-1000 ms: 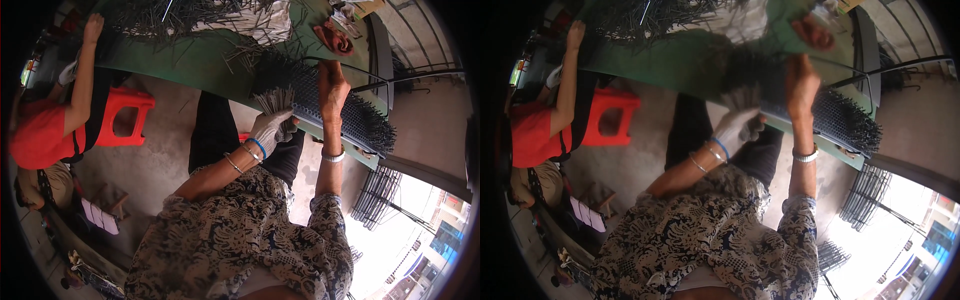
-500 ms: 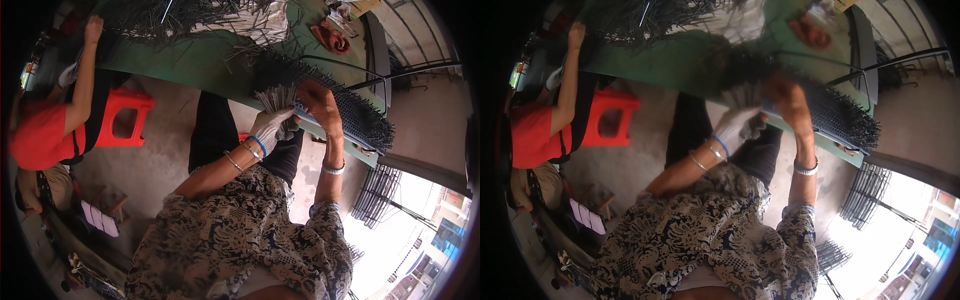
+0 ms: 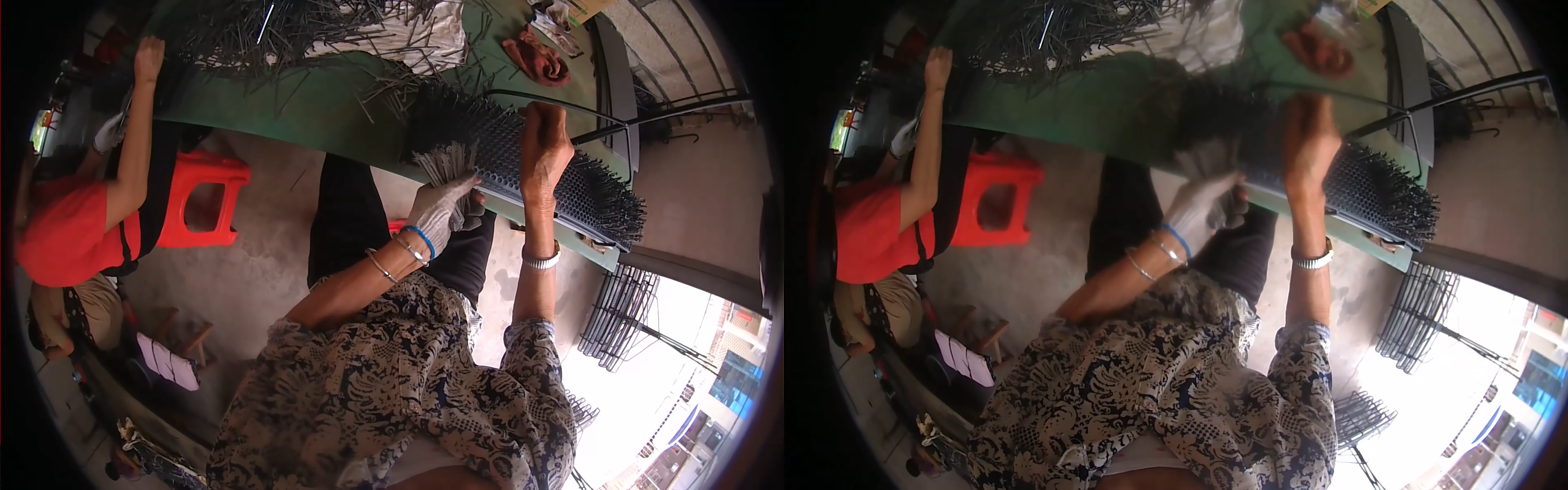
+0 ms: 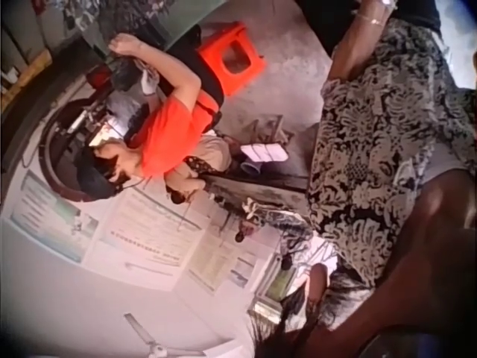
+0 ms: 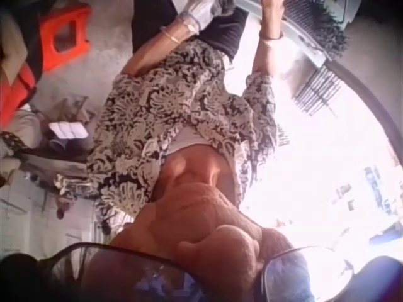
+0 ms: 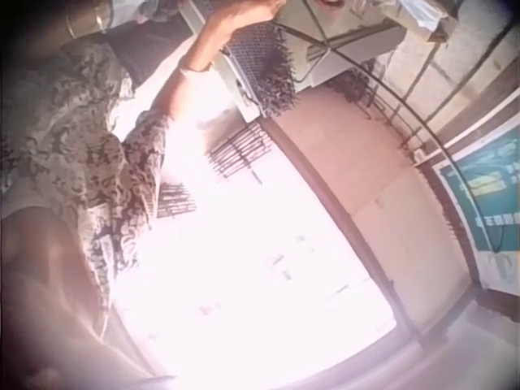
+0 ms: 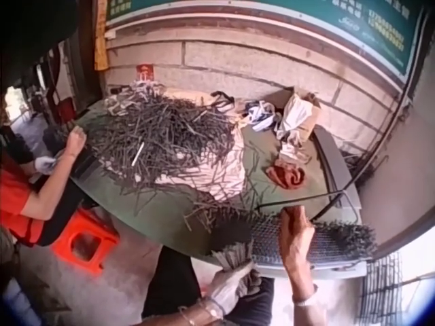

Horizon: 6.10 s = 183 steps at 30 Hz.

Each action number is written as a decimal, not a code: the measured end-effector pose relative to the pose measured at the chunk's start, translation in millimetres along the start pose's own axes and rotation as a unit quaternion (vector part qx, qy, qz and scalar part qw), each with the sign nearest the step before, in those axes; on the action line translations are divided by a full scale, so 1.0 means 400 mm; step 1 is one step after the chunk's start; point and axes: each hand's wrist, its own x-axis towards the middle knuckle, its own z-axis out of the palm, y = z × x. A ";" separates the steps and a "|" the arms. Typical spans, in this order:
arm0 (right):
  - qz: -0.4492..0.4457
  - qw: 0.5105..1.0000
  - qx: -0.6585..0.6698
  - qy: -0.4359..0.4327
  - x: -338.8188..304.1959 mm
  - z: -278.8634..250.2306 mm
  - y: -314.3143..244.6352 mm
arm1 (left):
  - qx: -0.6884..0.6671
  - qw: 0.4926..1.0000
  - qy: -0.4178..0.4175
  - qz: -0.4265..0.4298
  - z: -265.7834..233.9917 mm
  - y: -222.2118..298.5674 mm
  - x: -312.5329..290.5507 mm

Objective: Assembling metal spike bundles into a base grid frame.

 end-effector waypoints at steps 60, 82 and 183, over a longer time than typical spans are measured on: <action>0.035 0.990 -0.090 -0.106 -0.021 0.013 0.042 | 0.020 0.998 0.060 -0.016 0.011 -0.020 0.006; 0.225 0.885 0.264 -0.310 -0.062 -0.079 -0.011 | 0.056 0.998 0.028 -0.012 0.027 -0.014 -0.003; 0.281 0.840 0.284 -0.367 -0.047 -0.125 -0.011 | 0.088 0.996 0.020 -0.020 0.051 -0.022 -0.020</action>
